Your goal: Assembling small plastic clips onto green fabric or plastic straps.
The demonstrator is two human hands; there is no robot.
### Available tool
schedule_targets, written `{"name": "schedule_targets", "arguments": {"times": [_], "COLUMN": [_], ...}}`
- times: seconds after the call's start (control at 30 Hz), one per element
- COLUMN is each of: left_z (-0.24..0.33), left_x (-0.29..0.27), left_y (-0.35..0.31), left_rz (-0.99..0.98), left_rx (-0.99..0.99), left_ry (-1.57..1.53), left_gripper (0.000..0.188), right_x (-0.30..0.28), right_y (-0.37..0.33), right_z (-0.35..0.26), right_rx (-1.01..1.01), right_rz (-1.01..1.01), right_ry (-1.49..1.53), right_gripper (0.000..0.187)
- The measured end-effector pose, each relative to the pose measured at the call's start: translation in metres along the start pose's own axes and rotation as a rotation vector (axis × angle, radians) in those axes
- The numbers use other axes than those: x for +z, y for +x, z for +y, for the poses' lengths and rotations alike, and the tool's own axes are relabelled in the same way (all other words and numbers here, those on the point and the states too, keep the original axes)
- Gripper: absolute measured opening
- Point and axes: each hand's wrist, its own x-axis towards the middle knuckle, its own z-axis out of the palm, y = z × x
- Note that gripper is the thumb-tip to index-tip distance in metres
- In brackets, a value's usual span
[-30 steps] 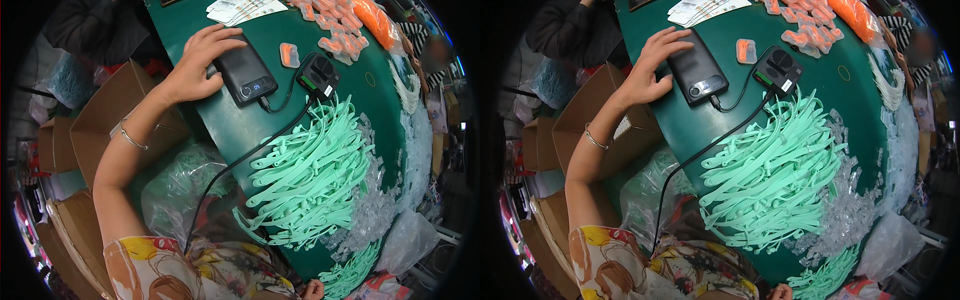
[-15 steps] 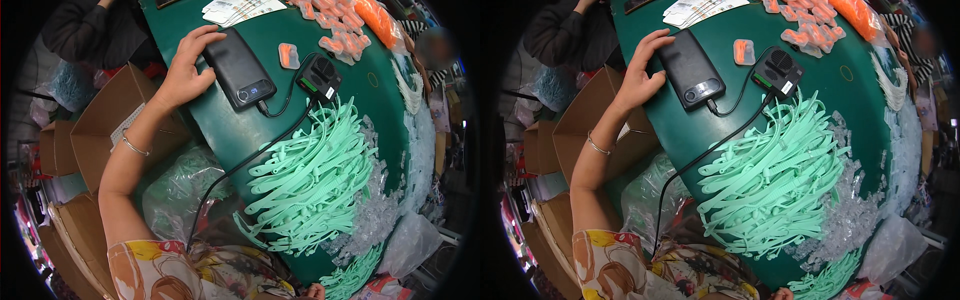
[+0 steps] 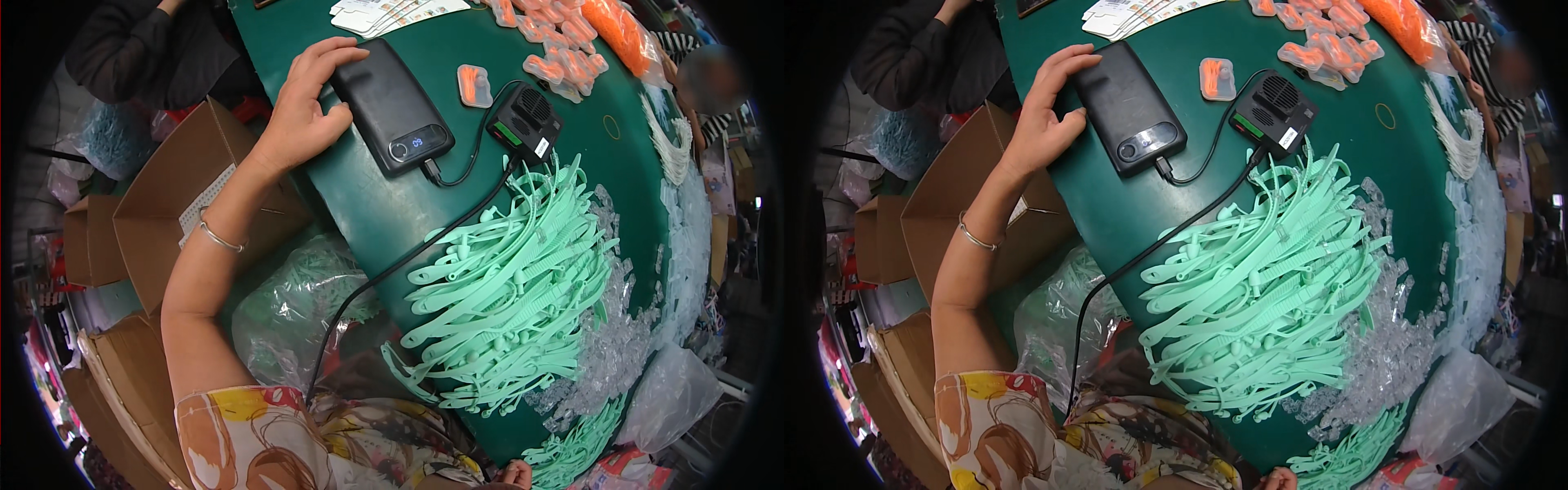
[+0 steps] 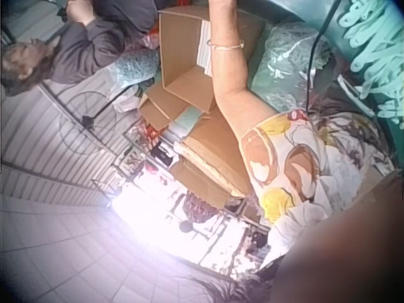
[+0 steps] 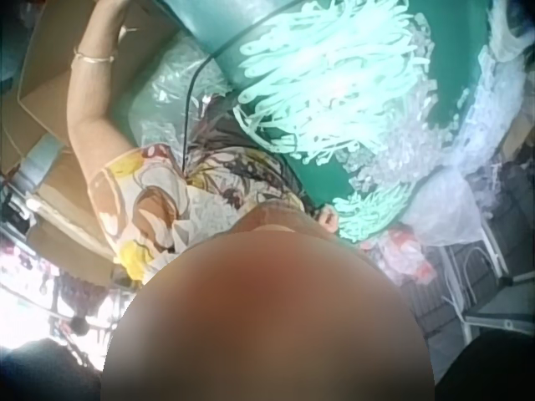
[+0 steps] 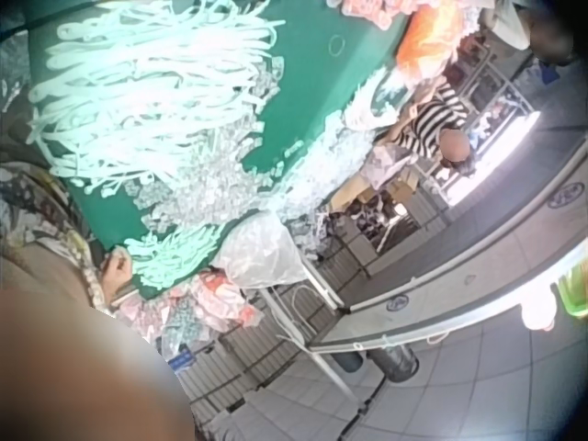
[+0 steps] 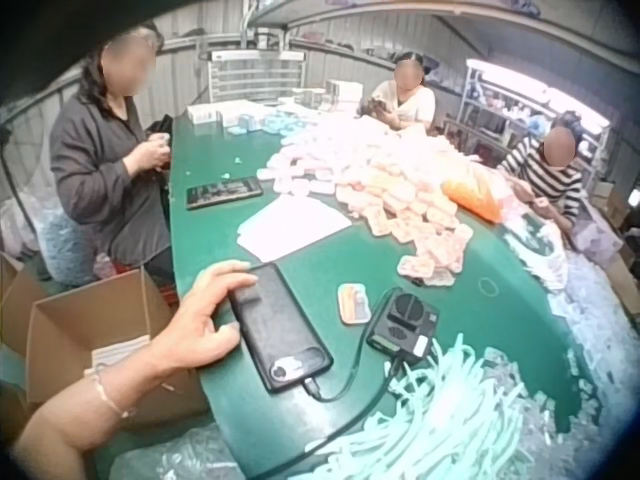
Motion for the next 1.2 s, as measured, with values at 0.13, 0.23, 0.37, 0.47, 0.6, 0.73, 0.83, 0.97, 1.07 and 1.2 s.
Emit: {"name": "schedule_targets", "arguments": {"times": [0.13,0.23,0.37,0.47,0.6,0.73,0.83,0.97,1.07,1.2], "left_z": [0.002,0.001,0.003,0.0,0.0,-0.003,0.005,0.052,0.093,0.106], "left_x": [-0.001,0.0,-0.001,-0.002,-0.002,-0.001,-0.003,-0.006,-0.001,0.003], "left_y": [-0.001,0.0,0.0,-0.001,-0.001,-0.001,0.001,0.006,0.006,-0.004], "left_rz": [-0.035,-0.028,-0.024,-0.025,0.016,0.077,0.158,0.27,0.155,0.192], "left_rx": [-0.014,-0.017,-0.026,-0.014,-0.005,-0.002,-0.089,0.007,0.095,0.012], "left_ry": [-0.007,-0.016,-0.002,-0.032,-0.038,-0.063,-0.145,-0.185,-0.189,-0.154], "left_gripper": [0.055,0.055,0.054,0.054,0.053,0.049,0.042,0.032,0.028,0.026], "right_x": [0.002,0.006,0.008,0.006,0.006,0.002,0.006,0.005,0.007,0.007], "right_y": [-0.002,-0.005,-0.005,-0.004,-0.002,0.015,0.021,0.015,0.014,0.015], "right_z": [0.0,-0.006,-0.005,0.004,0.013,0.045,0.049,0.046,0.046,0.051], "right_rx": [-0.132,-0.098,-0.207,-0.202,-0.143,-0.225,-0.362,-0.372,-0.384,-0.456], "right_rz": [-0.013,0.032,0.046,0.039,0.05,0.029,-0.037,-0.079,-0.069,-0.096], "right_ry": [0.018,0.017,0.058,0.081,0.161,0.218,0.337,0.39,0.393,0.425], "right_gripper": [0.014,0.015,0.016,0.015,0.013,0.011,0.004,0.005,0.007,0.006]}}
